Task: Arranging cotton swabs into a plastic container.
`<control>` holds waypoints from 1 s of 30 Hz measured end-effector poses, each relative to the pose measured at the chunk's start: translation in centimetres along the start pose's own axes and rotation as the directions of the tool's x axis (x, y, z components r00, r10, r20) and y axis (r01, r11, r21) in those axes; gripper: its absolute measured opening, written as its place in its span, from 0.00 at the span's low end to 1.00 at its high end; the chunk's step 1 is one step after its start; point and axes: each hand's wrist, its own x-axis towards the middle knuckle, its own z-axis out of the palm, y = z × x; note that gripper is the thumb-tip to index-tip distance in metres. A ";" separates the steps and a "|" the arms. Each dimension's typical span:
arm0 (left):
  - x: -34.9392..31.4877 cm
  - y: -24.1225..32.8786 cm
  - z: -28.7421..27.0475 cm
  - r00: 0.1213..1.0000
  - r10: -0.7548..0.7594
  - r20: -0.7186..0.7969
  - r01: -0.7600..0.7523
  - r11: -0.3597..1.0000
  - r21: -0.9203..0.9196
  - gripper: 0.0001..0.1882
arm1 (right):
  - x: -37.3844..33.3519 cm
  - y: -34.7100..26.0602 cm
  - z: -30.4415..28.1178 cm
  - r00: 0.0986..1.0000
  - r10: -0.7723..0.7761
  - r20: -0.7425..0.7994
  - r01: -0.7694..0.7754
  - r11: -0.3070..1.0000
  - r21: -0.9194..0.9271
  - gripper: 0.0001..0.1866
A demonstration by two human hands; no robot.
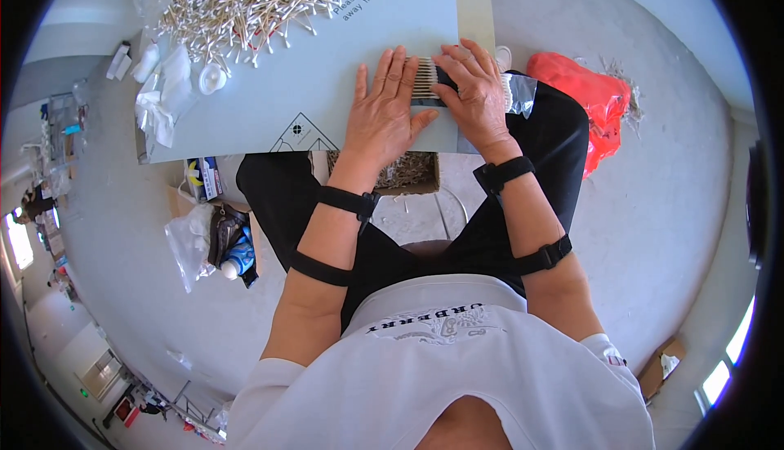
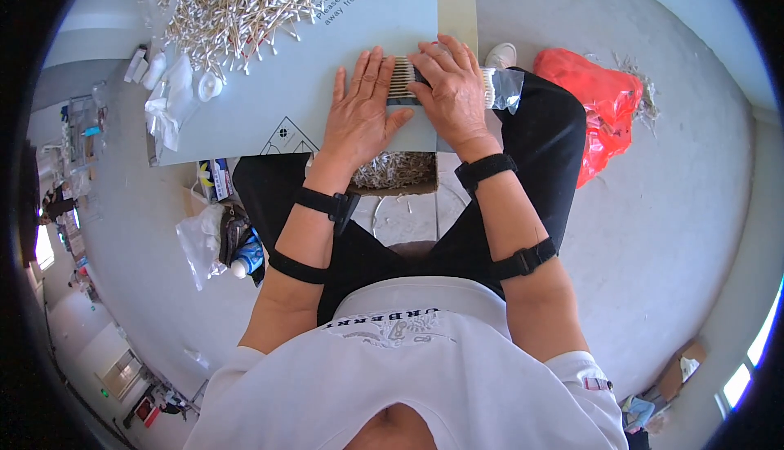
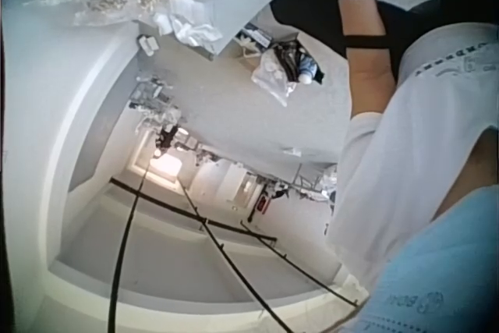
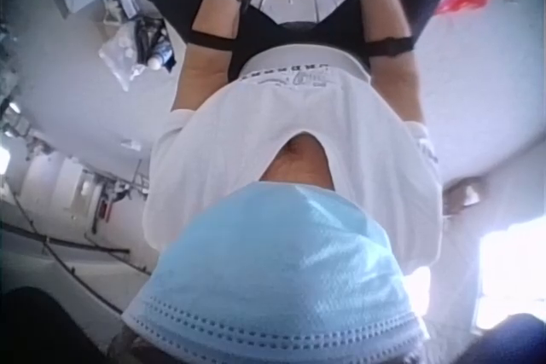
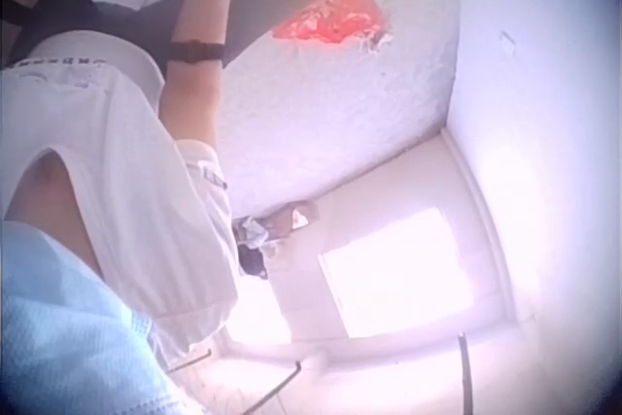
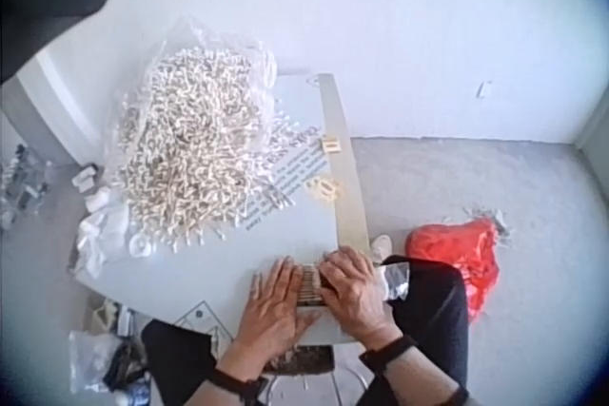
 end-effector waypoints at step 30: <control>-0.1 1.5 0.6 0.999 -0.032 -0.002 0.032 0.999 0.003 0.40 | -3.9 4.5 -0.9 0.934 0.344 0.095 -0.350 0.935 0.059 0.28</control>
